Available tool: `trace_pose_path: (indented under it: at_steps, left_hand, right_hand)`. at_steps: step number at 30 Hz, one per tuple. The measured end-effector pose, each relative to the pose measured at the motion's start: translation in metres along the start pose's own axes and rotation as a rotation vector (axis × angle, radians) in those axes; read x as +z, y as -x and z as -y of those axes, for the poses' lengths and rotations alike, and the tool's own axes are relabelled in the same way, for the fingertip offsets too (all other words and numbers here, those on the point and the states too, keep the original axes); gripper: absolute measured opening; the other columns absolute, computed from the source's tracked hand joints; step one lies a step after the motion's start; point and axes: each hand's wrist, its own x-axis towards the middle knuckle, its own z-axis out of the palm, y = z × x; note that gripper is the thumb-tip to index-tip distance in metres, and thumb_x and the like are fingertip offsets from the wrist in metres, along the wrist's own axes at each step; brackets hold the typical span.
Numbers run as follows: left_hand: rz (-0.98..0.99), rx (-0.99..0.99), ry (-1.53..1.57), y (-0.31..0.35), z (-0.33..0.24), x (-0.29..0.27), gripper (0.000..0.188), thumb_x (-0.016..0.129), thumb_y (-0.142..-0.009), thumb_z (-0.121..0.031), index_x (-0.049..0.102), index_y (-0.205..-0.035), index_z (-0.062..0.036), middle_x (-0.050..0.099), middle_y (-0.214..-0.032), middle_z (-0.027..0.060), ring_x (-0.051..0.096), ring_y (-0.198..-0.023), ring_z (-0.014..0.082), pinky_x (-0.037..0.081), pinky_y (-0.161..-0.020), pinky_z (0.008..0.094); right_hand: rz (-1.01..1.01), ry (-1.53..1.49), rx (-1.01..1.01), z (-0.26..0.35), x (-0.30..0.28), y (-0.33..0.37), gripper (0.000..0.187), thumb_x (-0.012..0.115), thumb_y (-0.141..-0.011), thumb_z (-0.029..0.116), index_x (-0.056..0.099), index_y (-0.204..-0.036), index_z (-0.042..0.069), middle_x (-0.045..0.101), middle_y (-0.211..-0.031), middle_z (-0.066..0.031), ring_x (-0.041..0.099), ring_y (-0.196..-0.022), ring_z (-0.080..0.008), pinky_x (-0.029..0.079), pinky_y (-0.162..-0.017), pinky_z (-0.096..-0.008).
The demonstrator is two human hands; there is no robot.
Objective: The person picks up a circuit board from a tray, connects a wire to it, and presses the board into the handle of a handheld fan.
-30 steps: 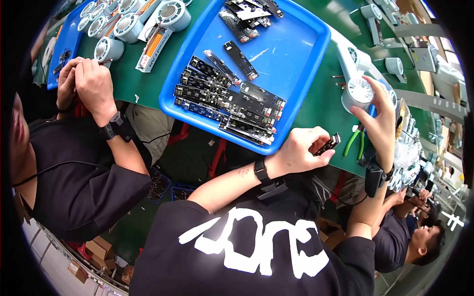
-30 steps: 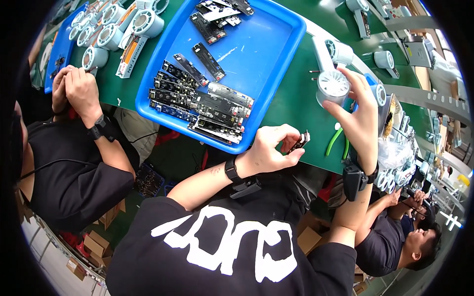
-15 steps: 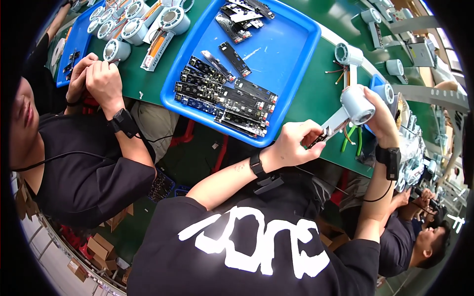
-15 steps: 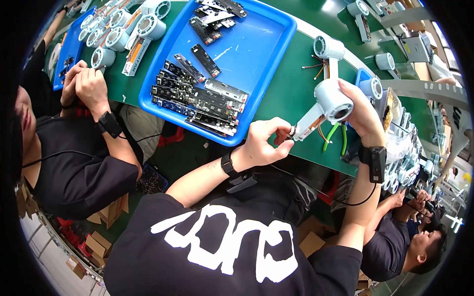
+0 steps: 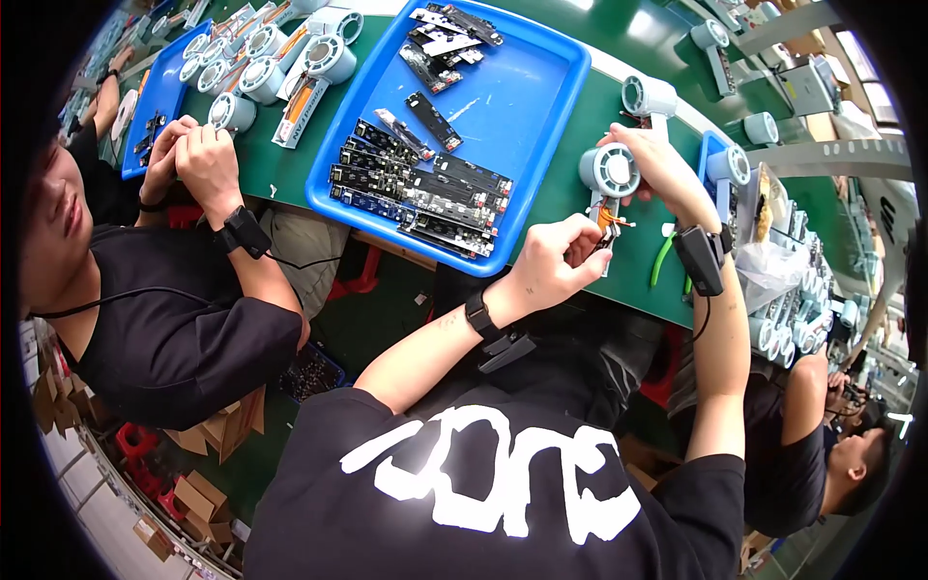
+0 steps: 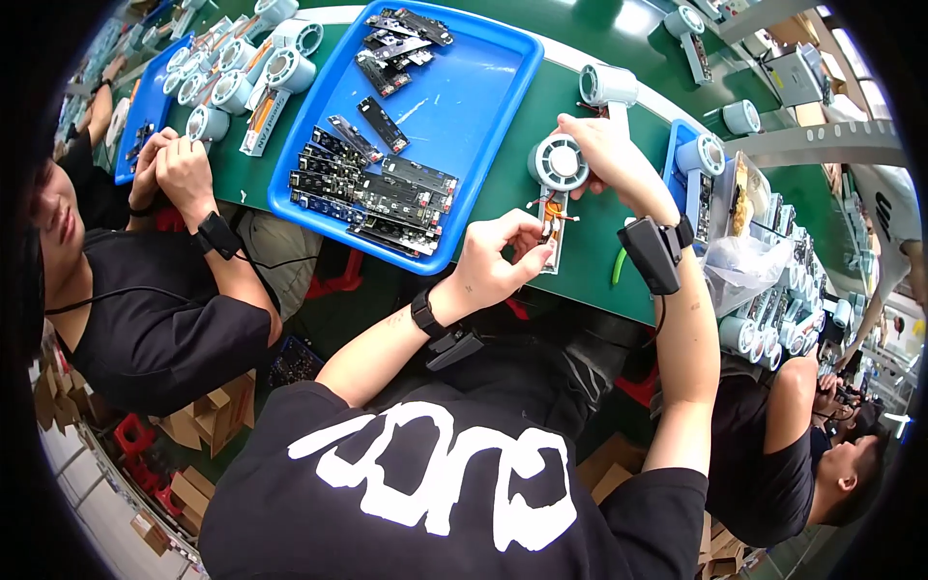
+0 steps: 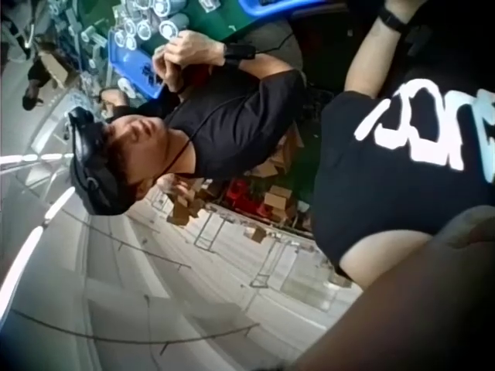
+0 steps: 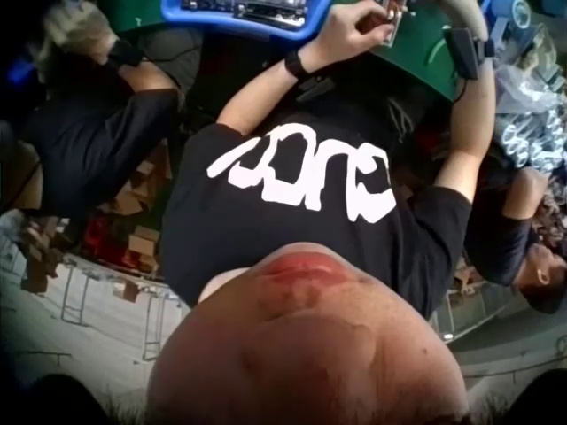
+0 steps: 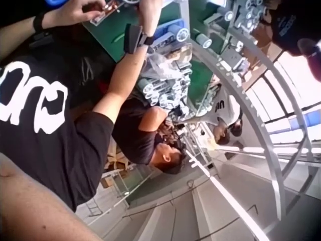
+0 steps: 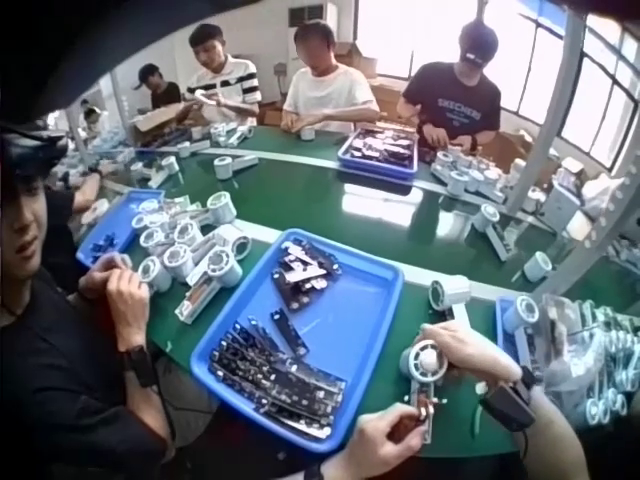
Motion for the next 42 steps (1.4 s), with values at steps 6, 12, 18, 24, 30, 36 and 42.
trace_pose_path:
  at_steps: [6, 12, 18, 24, 30, 36, 42]
  left_hand:
    - [-0.045, 0.064, -0.003, -0.001, 0.005, 0.005, 0.018, 0.075, -0.088, -0.01, 0.063, -0.093, 0.0011, 0.063, -0.069, 0.0009, 0.056, -0.058, 0.0038, 0.046, -0.055, 0.021]
    - [0.012, 0.135, -0.055, 0.009, 0.003, -0.002, 0.018, 0.072, -0.091, -0.009, 0.067, -0.102, 0.0035, 0.07, -0.08, 0.0054, 0.064, -0.069, 0.007, 0.052, -0.064, 0.0222]
    - [-0.122, 0.147, 0.027, 0.018, 0.012, 0.006, 0.027, 0.068, -0.093, -0.008, 0.063, -0.117, 0.0028, 0.069, -0.081, 0.0053, 0.065, -0.07, 0.0087, 0.052, -0.064, 0.0227]
    - [-0.231, 0.024, 0.17, 0.01, 0.001, 0.01, 0.042, 0.063, -0.093, -0.002, 0.056, -0.134, 0.0024, 0.069, -0.078, 0.0036, 0.062, -0.068, 0.0065, 0.05, -0.062, 0.0217]
    - [-0.275, 0.014, 0.181, 0.012, 0.001, 0.009, 0.046, 0.059, -0.094, -0.001, 0.052, -0.139, 0.0024, 0.066, -0.079, 0.0045, 0.062, -0.07, 0.0082, 0.05, -0.065, 0.0219]
    - [-0.281, 0.059, 0.152, 0.014, 0.003, 0.011, 0.048, 0.058, -0.094, -0.001, 0.049, -0.141, 0.0028, 0.065, -0.08, 0.0053, 0.062, -0.069, 0.0095, 0.051, -0.065, 0.0223]
    - [-0.278, 0.072, 0.181, 0.014, 0.004, 0.013, 0.048, 0.061, -0.093, -0.002, 0.05, -0.139, 0.0022, 0.065, -0.08, 0.0048, 0.062, -0.069, 0.0089, 0.05, -0.064, 0.0213]
  right_hand:
    - [-0.18, 0.041, -0.117, -0.006, 0.017, 0.0, 0.038, 0.051, -0.105, 0.039, 0.068, -0.105, 0.005, 0.066, -0.067, -0.0024, 0.061, -0.048, -0.01, 0.039, -0.04, -0.0226]
    - [-0.378, -0.073, -0.19, -0.023, 0.024, 0.026, 0.032, 0.055, -0.104, 0.03, 0.067, -0.112, 0.001, 0.065, -0.076, -0.004, 0.06, -0.052, -0.0091, 0.042, -0.047, -0.0224]
    - [-0.39, -0.46, -0.418, -0.081, 0.046, 0.063, 0.025, 0.064, -0.097, 0.014, 0.065, -0.119, 0.001, 0.061, -0.092, -0.0024, 0.058, -0.065, -0.0062, 0.044, -0.058, -0.0201]
    - [-0.248, -0.368, -0.474, -0.072, 0.072, 0.076, 0.038, 0.075, -0.085, -0.001, 0.066, -0.122, 0.002, 0.057, -0.097, -0.0004, 0.057, -0.074, -0.0049, 0.044, -0.061, -0.019]
    - [-0.522, -0.13, -0.697, -0.081, 0.089, 0.059, 0.027, 0.08, -0.084, 0.004, 0.072, -0.11, 0.004, 0.063, -0.087, -0.0026, 0.057, -0.069, -0.0079, 0.045, -0.061, -0.021]
    - [-0.598, -0.22, -0.733, -0.075, 0.086, 0.068, 0.016, 0.078, -0.085, 0.002, 0.073, -0.1, 0.002, 0.067, -0.084, -0.0048, 0.061, -0.068, -0.0103, 0.049, -0.062, -0.0235]
    - [-0.612, -0.143, -0.864, -0.068, 0.081, 0.071, 0.012, 0.074, -0.087, -0.001, 0.073, -0.098, 0.0, 0.071, -0.084, -0.0068, 0.067, -0.07, -0.0114, 0.052, -0.065, -0.0251]
